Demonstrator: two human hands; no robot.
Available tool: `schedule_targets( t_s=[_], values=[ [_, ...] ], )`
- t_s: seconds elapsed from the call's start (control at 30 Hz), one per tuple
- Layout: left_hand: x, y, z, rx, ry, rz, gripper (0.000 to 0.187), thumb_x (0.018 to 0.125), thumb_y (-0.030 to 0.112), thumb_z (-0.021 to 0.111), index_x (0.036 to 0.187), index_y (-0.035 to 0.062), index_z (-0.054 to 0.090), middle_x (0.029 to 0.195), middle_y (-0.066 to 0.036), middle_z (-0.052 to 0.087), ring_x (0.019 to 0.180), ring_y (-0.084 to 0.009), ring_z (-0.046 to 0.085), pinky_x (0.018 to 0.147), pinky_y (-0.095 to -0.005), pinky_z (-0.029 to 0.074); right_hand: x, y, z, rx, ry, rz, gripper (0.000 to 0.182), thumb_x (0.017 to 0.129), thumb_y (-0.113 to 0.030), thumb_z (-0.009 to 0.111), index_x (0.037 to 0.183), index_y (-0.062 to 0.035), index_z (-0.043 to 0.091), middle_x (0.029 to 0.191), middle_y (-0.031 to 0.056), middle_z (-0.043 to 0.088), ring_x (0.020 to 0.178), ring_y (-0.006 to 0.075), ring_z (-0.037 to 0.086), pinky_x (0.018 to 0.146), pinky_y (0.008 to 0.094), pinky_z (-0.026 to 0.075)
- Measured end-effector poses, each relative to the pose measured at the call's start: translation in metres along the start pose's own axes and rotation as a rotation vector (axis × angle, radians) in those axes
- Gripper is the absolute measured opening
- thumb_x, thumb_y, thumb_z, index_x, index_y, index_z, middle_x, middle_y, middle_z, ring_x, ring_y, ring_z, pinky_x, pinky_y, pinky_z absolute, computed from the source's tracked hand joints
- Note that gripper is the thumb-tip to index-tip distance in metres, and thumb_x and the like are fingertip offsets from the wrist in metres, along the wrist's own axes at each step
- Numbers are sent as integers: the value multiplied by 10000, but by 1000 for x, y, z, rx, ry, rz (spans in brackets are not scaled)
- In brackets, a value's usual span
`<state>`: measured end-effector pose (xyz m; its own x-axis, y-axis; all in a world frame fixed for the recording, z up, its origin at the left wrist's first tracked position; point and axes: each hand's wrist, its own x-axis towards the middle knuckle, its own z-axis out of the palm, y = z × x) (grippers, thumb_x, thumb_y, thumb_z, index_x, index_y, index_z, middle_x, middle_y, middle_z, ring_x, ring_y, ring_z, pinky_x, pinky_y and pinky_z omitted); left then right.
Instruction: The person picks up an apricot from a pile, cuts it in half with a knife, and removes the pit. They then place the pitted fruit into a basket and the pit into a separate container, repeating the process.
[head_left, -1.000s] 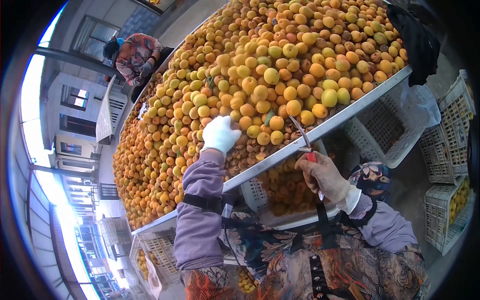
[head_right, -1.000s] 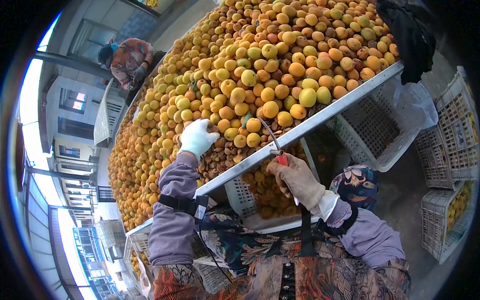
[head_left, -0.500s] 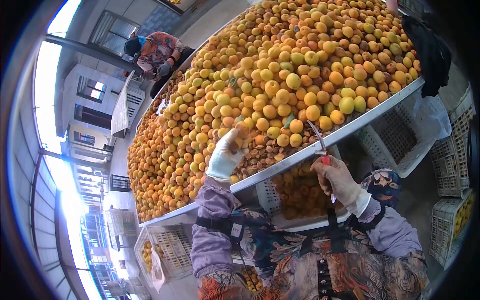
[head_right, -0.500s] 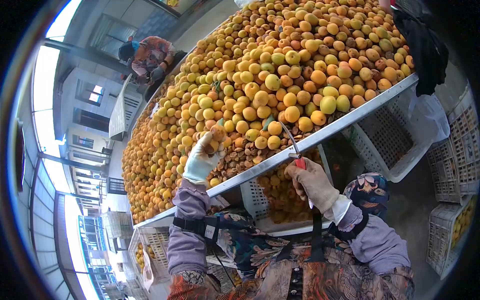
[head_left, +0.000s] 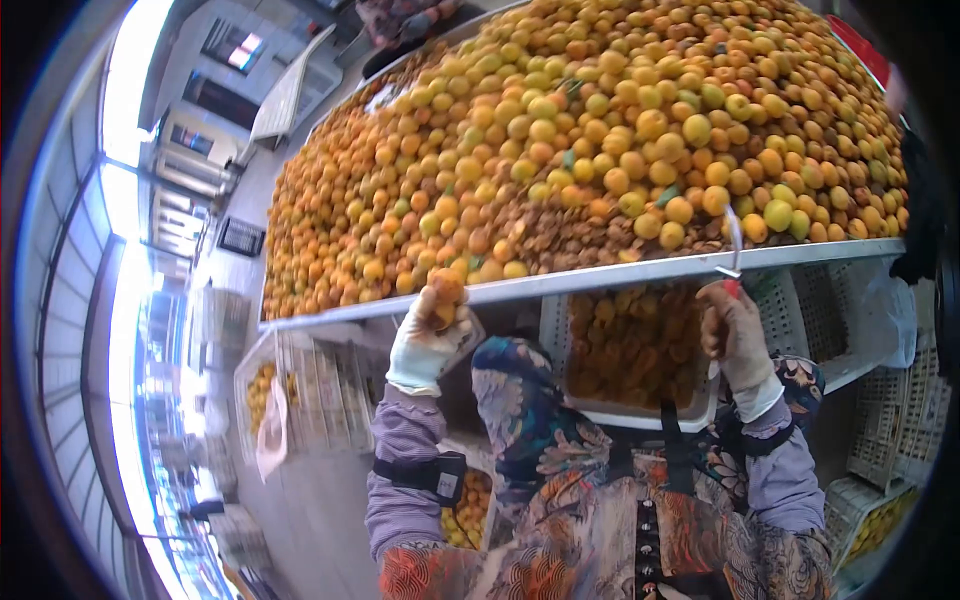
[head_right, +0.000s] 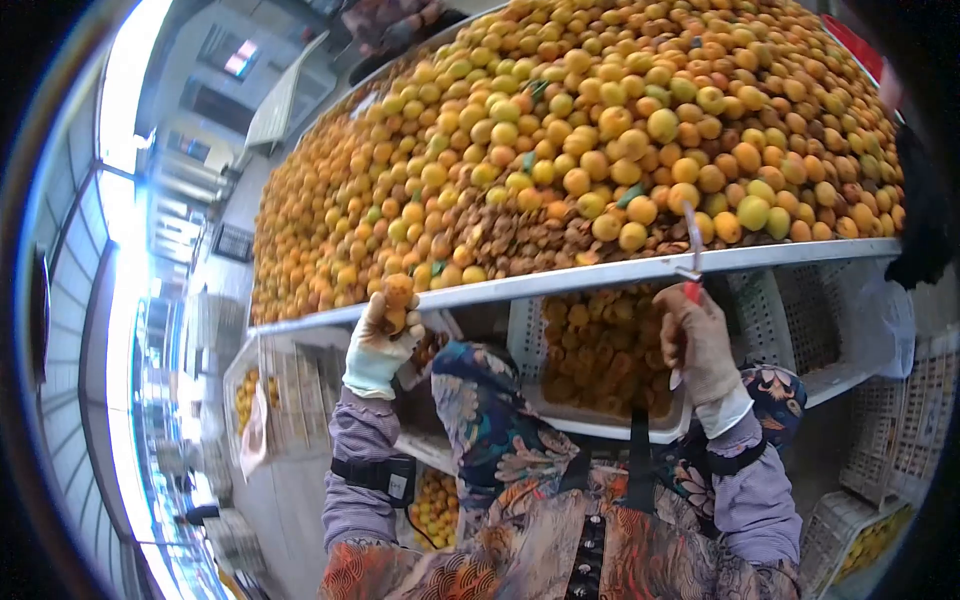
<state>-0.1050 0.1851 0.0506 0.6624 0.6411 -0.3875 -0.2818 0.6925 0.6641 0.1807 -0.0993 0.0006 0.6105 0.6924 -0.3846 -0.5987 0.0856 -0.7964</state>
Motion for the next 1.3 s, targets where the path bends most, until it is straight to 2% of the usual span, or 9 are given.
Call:
schedule_targets(
  t_s=[0.23,0.53,0.67,0.73,0.77,0.8,0.93,1.07,1.3],
  values=[
    [-68,-42,-143,-71,450,99,329,837,324,662,1057,89,592,910,-80,602,770,-197,557,678,-318,486,6,8,-2,-50,-56,-69,242,908,-298,559,953,-60,554,560,-21,439,397,70,408,336,205,310],
    [-36,-34,-230,-439,724,290,323,819,396,649,1008,139,599,902,-28,619,813,-221,598,779,-437,499,11,17,-7,-44,-69,-93,235,928,-302,525,957,-72,560,580,-42,391,435,60,391,345,196,300],
    [10,4,-275,-99,737,577,516,846,446,578,1274,179,469,1294,-40,486,1211,-238,418,1005,-530,293,15,23,-9,-76,11,-76,238,936,-304,509,954,-72,560,579,-42,382,430,59,376,344,197,295],
    [14,23,-277,-193,792,560,598,863,499,521,1372,226,368,1438,-17,351,1348,-225,259,1068,-533,155,17,25,-10,-71,2,-86,236,939,-304,500,960,-77,560,575,-42,383,427,59,383,344,197,297],
    [10,24,-251,-66,928,571,547,860,506,545,1305,197,469,1379,-14,418,1325,-216,288,1042,-441,278,17,26,-9,-79,8,-84,236,939,-304,500,960,-77,560,575,-42,383,427,59,383,344,197,297],
    [6,20,-250,-69,933,562,547,860,506,545,1305,197,469,1379,-14,418,1325,-216,288,1042,-441,278,16,27,-7,-102,11,-64,249,940,-317,498,977,-78,559,576,-40,393,427,57,389,345,195,300],
    [-8,15,-233,-143,802,607,508,873,354,599,1287,90,472,1347,-113,447,1285,-253,369,1048,-465,319,11,33,14,-265,-36,-101,306,941,-361,498,1033,-75,551,582,-32,429,427,48,403,348,187,307],
    [-36,-10,-150,-243,-5,519,355,928,140,504,1243,-21,480,1182,-196,566,1103,-302,554,999,-468,425,1,43,39,-378,-111,-59,350,940,-394,491,1053,-66,539,574,-35,440,437,40,408,361,178,313],
    [-48,-91,14,-269,-291,132,525,893,132,565,1352,11,340,1255,-227,484,1096,-321,553,985,-457,436,-51,34,81,-382,-512,194,241,953,-309,486,1010,-80,535,601,-20,495,453,55,413,397,198,315]
  ],
)
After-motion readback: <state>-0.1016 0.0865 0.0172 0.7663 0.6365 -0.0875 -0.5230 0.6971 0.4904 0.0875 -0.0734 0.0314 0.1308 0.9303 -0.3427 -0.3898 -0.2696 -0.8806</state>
